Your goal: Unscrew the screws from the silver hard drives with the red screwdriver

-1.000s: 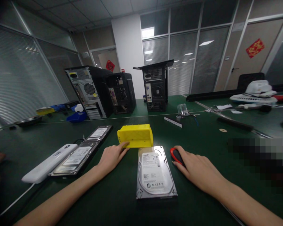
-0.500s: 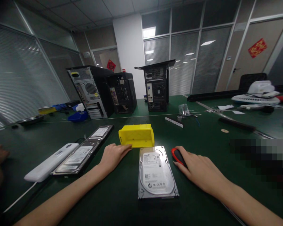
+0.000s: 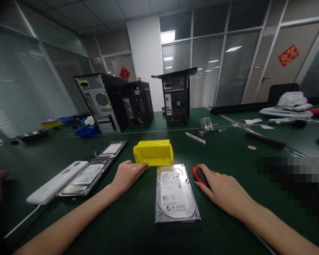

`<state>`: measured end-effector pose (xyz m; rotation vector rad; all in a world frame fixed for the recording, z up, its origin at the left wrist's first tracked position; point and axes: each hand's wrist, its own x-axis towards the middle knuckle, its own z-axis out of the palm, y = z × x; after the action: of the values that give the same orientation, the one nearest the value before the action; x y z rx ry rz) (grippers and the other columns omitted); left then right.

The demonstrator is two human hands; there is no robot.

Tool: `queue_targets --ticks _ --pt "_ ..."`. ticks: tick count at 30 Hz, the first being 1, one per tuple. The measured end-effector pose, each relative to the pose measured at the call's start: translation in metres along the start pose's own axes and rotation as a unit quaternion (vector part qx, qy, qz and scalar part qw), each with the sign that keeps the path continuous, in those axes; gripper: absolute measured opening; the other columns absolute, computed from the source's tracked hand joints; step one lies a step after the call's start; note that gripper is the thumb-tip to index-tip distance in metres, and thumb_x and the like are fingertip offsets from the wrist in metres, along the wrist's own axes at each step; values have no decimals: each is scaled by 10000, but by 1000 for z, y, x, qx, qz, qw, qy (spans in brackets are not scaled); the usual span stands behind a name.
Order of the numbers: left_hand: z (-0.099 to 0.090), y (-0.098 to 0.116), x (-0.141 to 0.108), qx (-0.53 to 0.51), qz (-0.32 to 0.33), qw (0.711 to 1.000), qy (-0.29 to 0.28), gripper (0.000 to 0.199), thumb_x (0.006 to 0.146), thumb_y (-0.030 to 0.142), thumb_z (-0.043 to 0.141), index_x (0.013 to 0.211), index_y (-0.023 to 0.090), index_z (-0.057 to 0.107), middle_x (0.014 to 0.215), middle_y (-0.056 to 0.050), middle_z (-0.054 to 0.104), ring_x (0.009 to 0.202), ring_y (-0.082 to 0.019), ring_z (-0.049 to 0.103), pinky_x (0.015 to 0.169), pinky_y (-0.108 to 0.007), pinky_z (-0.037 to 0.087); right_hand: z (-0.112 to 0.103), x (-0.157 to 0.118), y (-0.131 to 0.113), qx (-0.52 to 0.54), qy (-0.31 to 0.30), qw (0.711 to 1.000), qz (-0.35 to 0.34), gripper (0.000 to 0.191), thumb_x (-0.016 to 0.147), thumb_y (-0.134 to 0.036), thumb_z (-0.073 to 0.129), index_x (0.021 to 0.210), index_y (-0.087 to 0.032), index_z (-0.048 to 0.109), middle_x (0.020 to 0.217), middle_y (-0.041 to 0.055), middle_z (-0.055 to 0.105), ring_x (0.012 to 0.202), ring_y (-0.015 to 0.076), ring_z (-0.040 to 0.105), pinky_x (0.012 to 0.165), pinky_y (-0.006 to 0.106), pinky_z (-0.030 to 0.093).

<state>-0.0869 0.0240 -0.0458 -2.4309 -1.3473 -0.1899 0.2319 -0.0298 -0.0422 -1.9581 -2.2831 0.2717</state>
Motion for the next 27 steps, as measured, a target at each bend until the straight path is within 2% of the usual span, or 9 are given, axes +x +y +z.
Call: queue_targets --ticks 6,17,27 --pt "7 -2 1 13 21 1000 17 173 954 205 510 988 225 679 818 -23 756 698 -213 700 595 -284 403 -1 -1 -2 -9 8 1000 -9 591 898 -549 332 1361 -191 416 976 128 705 825 284 682 758 444 516" --pt "11 -3 4 33 43 997 50 185 940 188 519 1046 214 668 749 -38 748 590 -194 679 540 -263 400 -3 -1 -5 -15 -14 1000 2 596 907 -536 321 1383 -182 377 1032 147 688 878 289 671 806 458 498" --pt "13 -4 3 24 55 996 62 152 927 177 529 936 184 681 701 -45 737 568 -206 667 529 -268 398 -1 0 -3 -9 -14 1000 4 592 902 -547 327 1381 -203 379 1017 134 687 858 278 670 784 441 501"
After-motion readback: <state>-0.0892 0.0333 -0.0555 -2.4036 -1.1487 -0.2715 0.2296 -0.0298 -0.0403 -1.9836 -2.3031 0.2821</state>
